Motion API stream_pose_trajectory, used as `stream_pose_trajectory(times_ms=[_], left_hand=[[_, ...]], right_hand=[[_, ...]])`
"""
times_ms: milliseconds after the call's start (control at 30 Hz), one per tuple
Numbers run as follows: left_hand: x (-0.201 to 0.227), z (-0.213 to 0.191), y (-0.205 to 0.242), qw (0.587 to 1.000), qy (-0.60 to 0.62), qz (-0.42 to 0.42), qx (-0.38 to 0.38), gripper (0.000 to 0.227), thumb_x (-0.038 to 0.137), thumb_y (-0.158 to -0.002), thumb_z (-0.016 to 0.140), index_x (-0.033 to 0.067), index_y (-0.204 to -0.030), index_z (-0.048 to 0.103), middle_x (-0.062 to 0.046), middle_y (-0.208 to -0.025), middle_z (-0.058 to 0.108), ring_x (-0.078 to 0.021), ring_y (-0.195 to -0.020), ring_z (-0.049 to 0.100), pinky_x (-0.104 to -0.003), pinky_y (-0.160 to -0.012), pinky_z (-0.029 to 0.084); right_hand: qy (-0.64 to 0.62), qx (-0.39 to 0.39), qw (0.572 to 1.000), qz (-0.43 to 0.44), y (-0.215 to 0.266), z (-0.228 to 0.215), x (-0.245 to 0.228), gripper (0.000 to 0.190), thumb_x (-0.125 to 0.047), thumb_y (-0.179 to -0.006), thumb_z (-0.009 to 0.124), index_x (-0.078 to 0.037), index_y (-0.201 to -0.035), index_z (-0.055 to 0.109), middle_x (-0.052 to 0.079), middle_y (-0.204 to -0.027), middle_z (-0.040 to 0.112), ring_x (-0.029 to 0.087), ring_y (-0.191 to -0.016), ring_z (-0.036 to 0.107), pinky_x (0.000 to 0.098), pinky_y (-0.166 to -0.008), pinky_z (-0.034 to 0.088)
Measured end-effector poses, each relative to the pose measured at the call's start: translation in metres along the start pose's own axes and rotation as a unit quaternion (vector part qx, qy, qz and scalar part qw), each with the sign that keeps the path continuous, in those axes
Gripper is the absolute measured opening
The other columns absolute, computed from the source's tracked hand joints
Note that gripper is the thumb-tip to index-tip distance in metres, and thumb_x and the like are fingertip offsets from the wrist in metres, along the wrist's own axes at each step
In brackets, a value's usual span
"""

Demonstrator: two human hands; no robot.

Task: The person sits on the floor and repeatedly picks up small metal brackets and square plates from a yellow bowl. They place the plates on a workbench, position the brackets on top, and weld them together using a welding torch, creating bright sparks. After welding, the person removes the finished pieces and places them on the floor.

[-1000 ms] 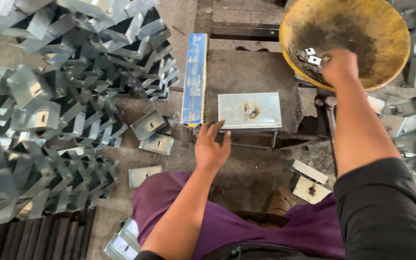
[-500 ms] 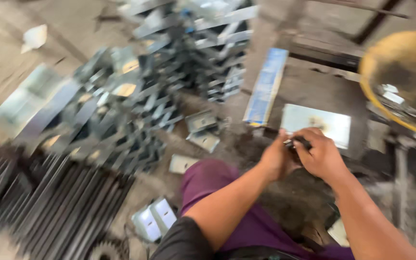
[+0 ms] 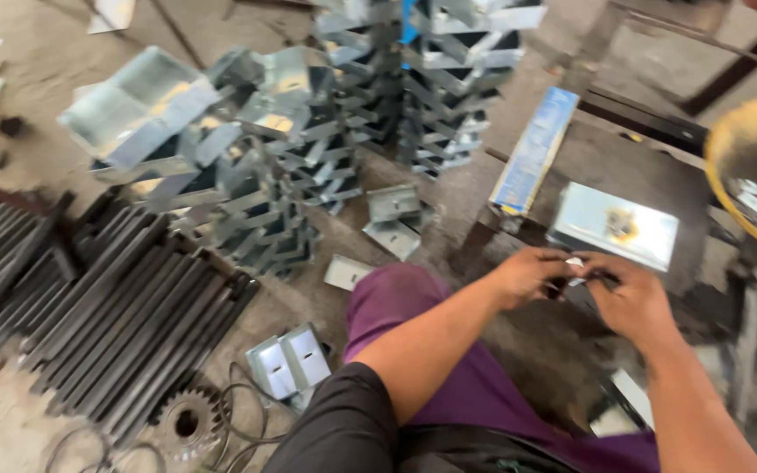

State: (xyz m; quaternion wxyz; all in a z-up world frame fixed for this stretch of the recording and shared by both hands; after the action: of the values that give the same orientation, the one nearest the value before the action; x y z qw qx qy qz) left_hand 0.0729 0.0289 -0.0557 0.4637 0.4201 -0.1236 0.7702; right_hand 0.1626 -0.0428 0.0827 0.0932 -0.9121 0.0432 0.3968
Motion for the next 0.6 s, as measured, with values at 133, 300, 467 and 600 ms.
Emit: stream_pose_trajectory(times_ms=[133,300,467,600], left_hand=[[0.022,0.004,0.022,0.998,-0.039,0.046,0.012,0.021,0.013,-0.096,0.071,-0.0041,-0.107,0.069,-0.012,-0.082,0.068,-0.0191,-0.067,0.064,-0.033,-0.06,0.052],[0.03,-0.021,0.033,0.982,-0.142,0.048,0.113,0.02,0.016,-0.096,0.069,-0.002,-0.103,0.073,-0.006,-0.068,0.064,-0.0133,-0.052,0.058,-0.031,-0.049,0.045],[0.029,-0.02,0.032,0.979,-0.166,0.071,0.097,0.019,0.015,-0.1,0.066,-0.0016,-0.092,0.069,-0.005,-0.067,0.06,-0.0128,-0.05,0.057,-0.03,-0.047,0.043],[0.027,-0.015,0.03,0.984,-0.132,0.079,0.094,0.006,0.01,-0.094,0.061,0.0035,-0.093,0.06,-0.005,-0.077,0.065,-0.0148,-0.051,0.062,-0.031,-0.045,0.047]], right_hand=[[0.062,0.057,0.994,-0.069,0.031,-0.027,-0.033,0.045,-0.011,-0.086,0.073,-0.008,-0.131,0.066,0.013,-0.123,0.071,0.022,-0.107,0.069,0.0339,-0.092,0.053],[0.107,0.101,0.968,0.204,0.128,-0.106,0.016,0.05,-0.025,-0.088,0.074,-0.025,-0.137,0.066,0.007,-0.112,0.076,0.021,-0.088,0.074,0.0366,-0.08,0.058],[0.215,0.265,0.876,0.341,0.289,-0.213,0.096,0.04,-0.03,-0.096,0.077,-0.02,-0.135,0.069,0.01,-0.105,0.075,0.022,-0.082,0.069,0.0378,-0.076,0.053],[0.181,0.344,0.843,0.372,0.419,-0.222,0.165,0.03,-0.026,-0.105,0.074,-0.002,-0.122,0.069,0.015,-0.094,0.072,0.023,-0.073,0.065,0.0371,-0.067,0.049]])
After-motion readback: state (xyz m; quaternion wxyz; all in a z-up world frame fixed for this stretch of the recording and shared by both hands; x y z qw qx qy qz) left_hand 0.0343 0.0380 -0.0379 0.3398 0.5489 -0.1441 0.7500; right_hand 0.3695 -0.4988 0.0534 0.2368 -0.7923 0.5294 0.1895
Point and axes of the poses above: each hand's wrist, its own y-axis away from the middle knuckle, its own z-axis out of the palm, x = y × z, the point moved 8 cm from there along -y, towards the middle knuckle
